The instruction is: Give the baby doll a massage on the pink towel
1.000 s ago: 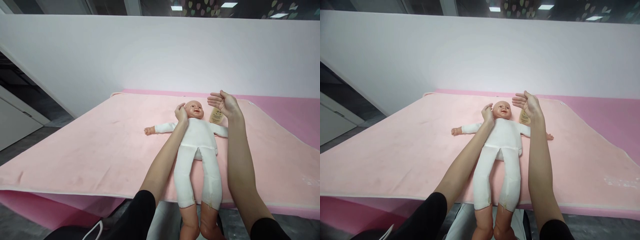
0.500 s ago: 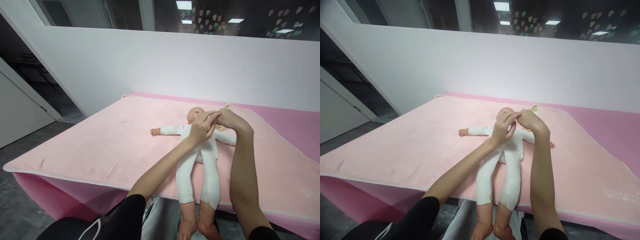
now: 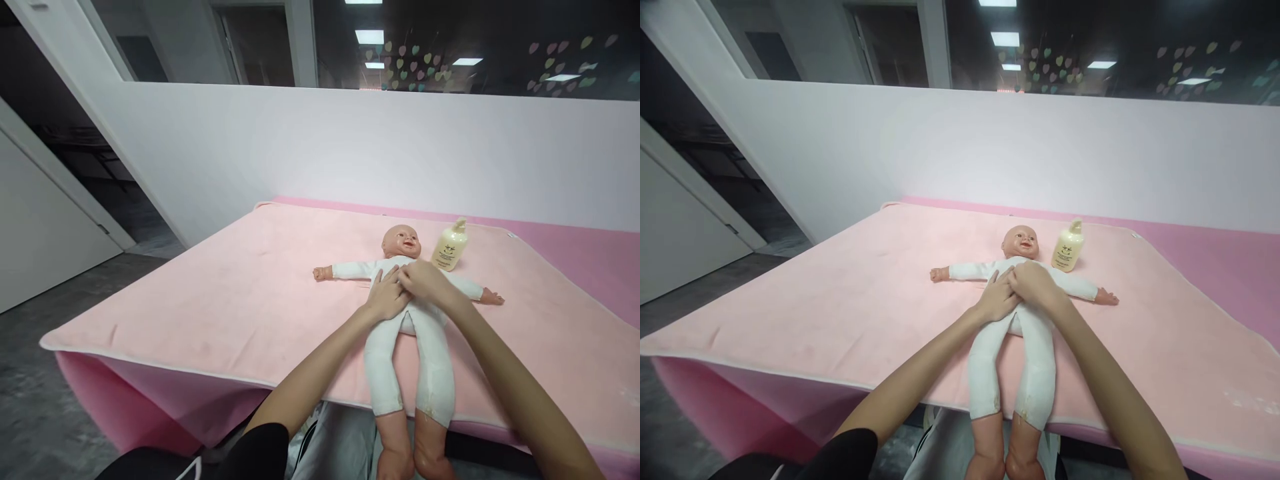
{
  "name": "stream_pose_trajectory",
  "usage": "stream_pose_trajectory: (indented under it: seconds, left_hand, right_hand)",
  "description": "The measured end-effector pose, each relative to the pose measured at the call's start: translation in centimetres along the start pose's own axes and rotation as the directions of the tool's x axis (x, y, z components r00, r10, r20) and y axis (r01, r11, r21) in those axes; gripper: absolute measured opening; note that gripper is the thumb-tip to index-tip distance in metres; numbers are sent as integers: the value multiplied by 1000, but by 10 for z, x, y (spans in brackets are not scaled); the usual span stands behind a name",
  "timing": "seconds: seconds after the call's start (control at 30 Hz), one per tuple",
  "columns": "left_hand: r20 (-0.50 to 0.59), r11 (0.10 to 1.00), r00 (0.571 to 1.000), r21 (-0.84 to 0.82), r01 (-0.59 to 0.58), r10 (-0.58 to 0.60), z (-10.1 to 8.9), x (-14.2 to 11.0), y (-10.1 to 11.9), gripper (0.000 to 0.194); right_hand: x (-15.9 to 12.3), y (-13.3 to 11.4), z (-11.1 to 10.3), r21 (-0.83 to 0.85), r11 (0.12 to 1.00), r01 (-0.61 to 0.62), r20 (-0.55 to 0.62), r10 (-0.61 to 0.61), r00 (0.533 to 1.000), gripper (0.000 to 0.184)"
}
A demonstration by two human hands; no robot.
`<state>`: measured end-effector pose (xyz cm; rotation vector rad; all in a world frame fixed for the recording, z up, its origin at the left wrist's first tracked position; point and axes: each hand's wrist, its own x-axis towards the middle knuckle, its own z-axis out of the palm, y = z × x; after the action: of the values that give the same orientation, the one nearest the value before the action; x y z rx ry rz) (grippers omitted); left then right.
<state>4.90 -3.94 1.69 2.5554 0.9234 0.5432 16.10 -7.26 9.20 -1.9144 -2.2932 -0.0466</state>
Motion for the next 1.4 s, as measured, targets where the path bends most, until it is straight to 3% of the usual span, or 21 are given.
stream_pose_trajectory:
  seconds: [0.1, 0.17, 0.23, 0.33, 0.4, 0.47, 0.57, 0.67, 0.8, 0.97, 1.03, 1.1, 1.17, 1.23, 1.4]
  left_hand:
    - [-23, 998, 998, -17, 65, -65, 3, -1, -2, 52]
    - [-59, 995, 993, -29, 96, -98, 4, 0, -3, 49]
    - [-113, 991, 986, -68, 118, -125, 5, 0, -4, 46]
    - [-229, 974, 956, -172, 149, -186, 8, 1, -8, 42]
    - [-305, 949, 918, -262, 177, -255, 10, 2, -14, 41]
    - [-342, 923, 891, -339, 180, -300, 12, 3, -20, 40]
    - [-352, 907, 884, -388, 160, -306, 13, 4, -25, 40]
    - [-349, 909, 889, -389, 151, -297, 13, 4, -25, 40]
    - [-351, 926, 901, -357, 125, -257, 13, 4, -25, 37]
    - [-345, 941, 910, -317, 118, -231, 9, 2, -27, 36]
    - [-372, 953, 915, -301, 41, -157, 5, -2, -25, 35]
    - [-368, 954, 929, -267, -135, 28, 1, -6, -21, 33]
    - [-295, 921, 925, -231, -313, 240, -3, -9, -17, 31]
    - [-203, 897, 917, -217, -384, 344, -5, -10, -13, 31]
    - [-51, 947, 957, -138, -290, 286, -5, -4, -13, 33]
  right_hand:
    - [-7, -3, 36, 32, 999, -5, -147, 10, 989, 33]
    - [-12, 1, 54, 225, 973, 58, -291, 10, 957, 36]
    - [-15, 7, 65, 445, 889, 112, -401, 86, 912, 39]
    - [-17, 16, 73, 662, 746, 73, -417, 286, 863, 43]
    - [-18, 19, 74, 692, 721, 46, -399, 328, 857, 43]
    - [-18, 21, 74, 645, 761, 76, -385, 237, 892, 42]
    - [-19, 22, 74, 505, 850, 153, -337, 30, 941, 38]
    - [-18, 24, 74, 398, 909, 122, -244, -23, 969, 38]
    - [-16, 28, 78, 316, 949, -9, -153, 60, 986, 44]
    - [-9, 36, 84, 293, 940, -176, -127, 221, 967, 59]
    - [-6, 42, 88, 336, 913, -234, -125, 289, 949, 66]
    - [-4, 50, 92, 393, 875, -284, -133, 359, 924, 68]
    - [-2, 58, 96, 458, 837, -299, -154, 407, 901, 65]
    - [-2, 65, 99, 523, 800, -294, -174, 438, 882, 59]
    - [-6, 68, 96, 603, 748, -277, -201, 479, 855, 54]
